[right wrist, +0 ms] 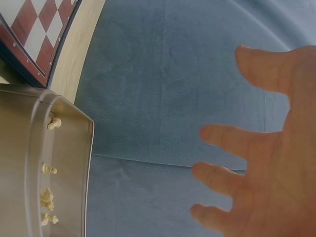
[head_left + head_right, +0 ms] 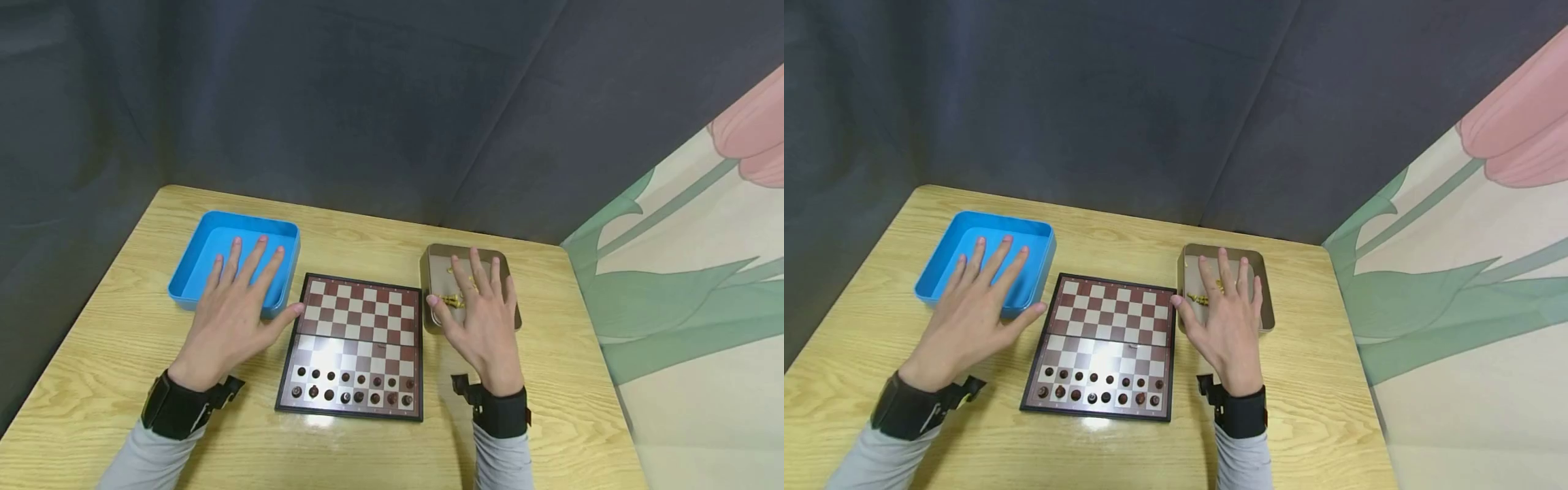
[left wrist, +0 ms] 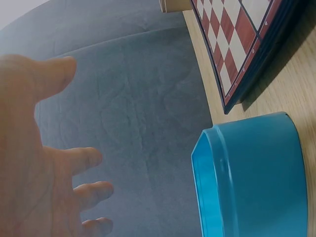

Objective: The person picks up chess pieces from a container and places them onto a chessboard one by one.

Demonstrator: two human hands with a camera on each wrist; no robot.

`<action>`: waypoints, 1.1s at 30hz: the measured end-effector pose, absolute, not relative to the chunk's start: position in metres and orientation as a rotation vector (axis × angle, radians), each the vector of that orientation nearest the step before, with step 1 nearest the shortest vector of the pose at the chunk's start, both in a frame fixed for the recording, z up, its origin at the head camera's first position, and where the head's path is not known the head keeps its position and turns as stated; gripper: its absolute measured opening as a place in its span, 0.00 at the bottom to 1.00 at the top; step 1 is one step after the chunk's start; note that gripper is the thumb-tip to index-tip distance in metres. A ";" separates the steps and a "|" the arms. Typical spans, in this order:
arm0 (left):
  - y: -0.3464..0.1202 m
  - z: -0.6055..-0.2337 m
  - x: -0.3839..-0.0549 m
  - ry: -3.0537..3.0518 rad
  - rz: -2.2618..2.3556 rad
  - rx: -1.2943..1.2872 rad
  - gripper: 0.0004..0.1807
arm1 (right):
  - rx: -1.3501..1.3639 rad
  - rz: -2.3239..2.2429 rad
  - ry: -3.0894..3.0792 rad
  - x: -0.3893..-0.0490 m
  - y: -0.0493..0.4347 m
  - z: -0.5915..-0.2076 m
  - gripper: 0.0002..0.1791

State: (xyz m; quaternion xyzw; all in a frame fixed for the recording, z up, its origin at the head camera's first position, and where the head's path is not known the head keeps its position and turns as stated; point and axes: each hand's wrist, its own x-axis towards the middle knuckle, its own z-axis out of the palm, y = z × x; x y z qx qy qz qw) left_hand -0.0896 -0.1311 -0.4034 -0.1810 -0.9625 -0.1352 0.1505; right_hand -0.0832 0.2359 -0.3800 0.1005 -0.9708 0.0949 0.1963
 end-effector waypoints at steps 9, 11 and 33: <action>-0.128 -0.400 -0.085 -2.715 -0.507 -0.564 0.44 | 0.294 0.273 -2.685 -0.083 0.237 -0.375 0.37; -0.127 -0.399 -0.082 -2.692 -0.549 -0.574 0.41 | 0.305 0.298 -2.655 -0.084 0.239 -0.373 0.36; -0.112 -0.467 -0.049 -2.847 -0.802 -0.551 0.26 | 0.273 0.532 -2.605 -0.115 0.299 -0.383 0.16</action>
